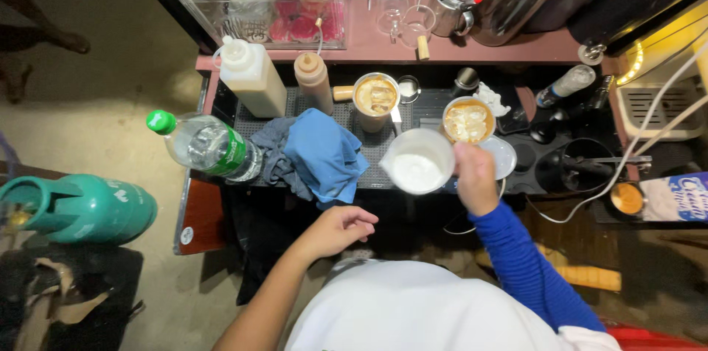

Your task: The person prepares two coffee drinks by frothing milk with a handheld wand, pouring the milk into cups, drizzling syrup on top, adding a spoonful of powder from a jar, and finally placing plastic dome lids onto the cups.

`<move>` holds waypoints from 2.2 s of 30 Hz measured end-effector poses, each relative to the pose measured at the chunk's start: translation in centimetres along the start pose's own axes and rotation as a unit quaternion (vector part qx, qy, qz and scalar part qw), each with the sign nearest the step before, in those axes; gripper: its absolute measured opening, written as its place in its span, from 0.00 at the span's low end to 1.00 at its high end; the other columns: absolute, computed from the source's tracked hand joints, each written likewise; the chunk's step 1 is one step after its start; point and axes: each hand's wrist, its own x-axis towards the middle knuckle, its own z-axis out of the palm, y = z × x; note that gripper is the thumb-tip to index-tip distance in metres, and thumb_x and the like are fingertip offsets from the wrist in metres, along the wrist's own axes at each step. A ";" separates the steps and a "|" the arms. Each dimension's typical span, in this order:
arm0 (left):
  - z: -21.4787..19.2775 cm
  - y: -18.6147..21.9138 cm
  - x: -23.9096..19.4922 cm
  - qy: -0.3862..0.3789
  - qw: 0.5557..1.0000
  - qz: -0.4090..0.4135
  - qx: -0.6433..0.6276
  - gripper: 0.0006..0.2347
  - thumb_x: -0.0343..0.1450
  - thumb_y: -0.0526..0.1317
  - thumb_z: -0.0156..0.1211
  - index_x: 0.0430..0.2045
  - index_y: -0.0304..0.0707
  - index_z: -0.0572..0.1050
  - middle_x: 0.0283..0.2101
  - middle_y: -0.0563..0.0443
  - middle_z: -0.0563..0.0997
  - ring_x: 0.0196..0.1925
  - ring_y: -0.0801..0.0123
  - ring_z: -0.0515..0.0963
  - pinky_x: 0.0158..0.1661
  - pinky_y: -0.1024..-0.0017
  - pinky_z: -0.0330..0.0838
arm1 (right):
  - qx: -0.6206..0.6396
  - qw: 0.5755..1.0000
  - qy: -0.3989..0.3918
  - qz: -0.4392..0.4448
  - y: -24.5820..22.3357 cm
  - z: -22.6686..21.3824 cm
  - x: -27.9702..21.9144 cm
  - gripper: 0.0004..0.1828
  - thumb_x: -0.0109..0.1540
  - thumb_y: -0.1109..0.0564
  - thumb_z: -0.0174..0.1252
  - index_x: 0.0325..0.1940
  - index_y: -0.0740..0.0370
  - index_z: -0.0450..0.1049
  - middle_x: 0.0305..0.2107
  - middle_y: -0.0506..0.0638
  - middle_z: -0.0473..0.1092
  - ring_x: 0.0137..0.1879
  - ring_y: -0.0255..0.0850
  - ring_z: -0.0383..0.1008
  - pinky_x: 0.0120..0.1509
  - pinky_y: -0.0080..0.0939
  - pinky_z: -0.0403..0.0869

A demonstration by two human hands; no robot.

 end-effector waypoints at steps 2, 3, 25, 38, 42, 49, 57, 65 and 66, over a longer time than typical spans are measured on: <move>0.3 0.8 1.1 0.013 1.000 0.018 -0.013 0.11 0.71 0.36 0.62 0.45 0.30 0.79 0.34 0.53 0.84 0.34 0.75 0.82 0.38 0.76 0.78 | -0.097 0.990 0.056 -0.084 -3.9 -2.3 2.1 0.18 0.71 0.56 0.53 0.30 0.68 0.71 0.22 0.47 0.67 0.28 0.32 0.65 0.34 0.37 0.65; 0.5 1.3 1.9 0.019 0.999 0.028 -0.017 0.11 0.71 0.36 0.61 0.45 0.31 0.79 0.34 0.54 0.84 0.33 0.76 0.82 0.38 0.76 0.78 | -0.155 0.969 0.070 -0.178 -5.7 -3.3 3.4 0.13 0.70 0.57 0.56 0.35 0.69 0.73 0.25 0.50 0.70 0.31 0.34 0.70 0.36 0.38 0.68; 7.0 7.8 20.8 0.202 0.926 0.262 0.181 0.48 0.53 0.51 0.82 0.66 0.36 0.58 0.66 0.35 0.66 0.70 0.46 0.65 0.66 0.54 0.61 | -0.430 0.854 -0.052 -0.288 -8.9 -10.5 13.0 0.20 0.63 0.56 0.64 0.20 0.65 0.67 0.19 0.54 0.66 0.29 0.53 0.68 0.39 0.51 0.67; 7.0 7.8 22.2 0.185 0.937 0.261 0.136 0.41 0.53 0.48 0.81 0.60 0.41 0.65 0.60 0.39 0.72 0.66 0.49 0.70 0.64 0.55 0.64 | -0.398 0.867 -0.102 -0.283 -8.8 -9.2 13.4 0.20 0.64 0.55 0.64 0.21 0.64 0.68 0.19 0.53 0.67 0.30 0.51 0.69 0.41 0.49 0.68; 7.8 8.0 21.7 0.222 0.933 0.253 0.130 0.39 0.52 0.49 0.82 0.56 0.42 0.64 0.57 0.40 0.74 0.63 0.50 0.72 0.61 0.56 0.67 | -0.410 0.857 -0.102 -0.297 -8.8 -9.0 13.3 0.20 0.63 0.55 0.64 0.20 0.63 0.68 0.19 0.51 0.68 0.31 0.50 0.70 0.42 0.49 0.68; 7.8 8.4 21.4 0.212 0.932 0.257 0.138 0.43 0.51 0.48 0.82 0.58 0.42 0.60 0.59 0.38 0.70 0.64 0.48 0.70 0.61 0.55 0.66 | -0.407 0.860 -0.107 -0.290 -9.0 -8.8 13.3 0.18 0.62 0.55 0.65 0.21 0.63 0.69 0.19 0.51 0.68 0.31 0.50 0.70 0.43 0.49 0.68; 7.6 8.1 21.8 0.196 0.938 0.255 0.130 0.41 0.54 0.47 0.79 0.61 0.44 0.60 0.61 0.38 0.71 0.65 0.49 0.71 0.62 0.56 0.68 | -0.416 0.853 -0.107 -0.296 -9.6 -8.6 13.1 0.17 0.62 0.54 0.65 0.22 0.62 0.70 0.19 0.50 0.68 0.31 0.49 0.69 0.43 0.48 0.66; 7.4 7.8 22.3 0.188 0.932 0.278 0.137 0.47 0.51 0.48 0.82 0.64 0.41 0.57 0.60 0.37 0.69 0.65 0.46 0.69 0.62 0.54 0.65 | -0.421 0.852 -0.104 -0.294 -10.1 -9.1 13.4 0.19 0.63 0.54 0.65 0.21 0.62 0.69 0.19 0.50 0.67 0.31 0.49 0.69 0.44 0.48 0.67; 7.0 7.8 22.2 0.167 0.939 0.274 0.126 0.48 0.51 0.48 0.81 0.66 0.41 0.57 0.60 0.37 0.68 0.65 0.46 0.69 0.63 0.54 0.66 | -0.421 0.851 -0.103 -0.296 -10.1 -9.1 13.4 0.19 0.63 0.54 0.65 0.21 0.62 0.69 0.19 0.50 0.67 0.30 0.49 0.69 0.43 0.48 0.67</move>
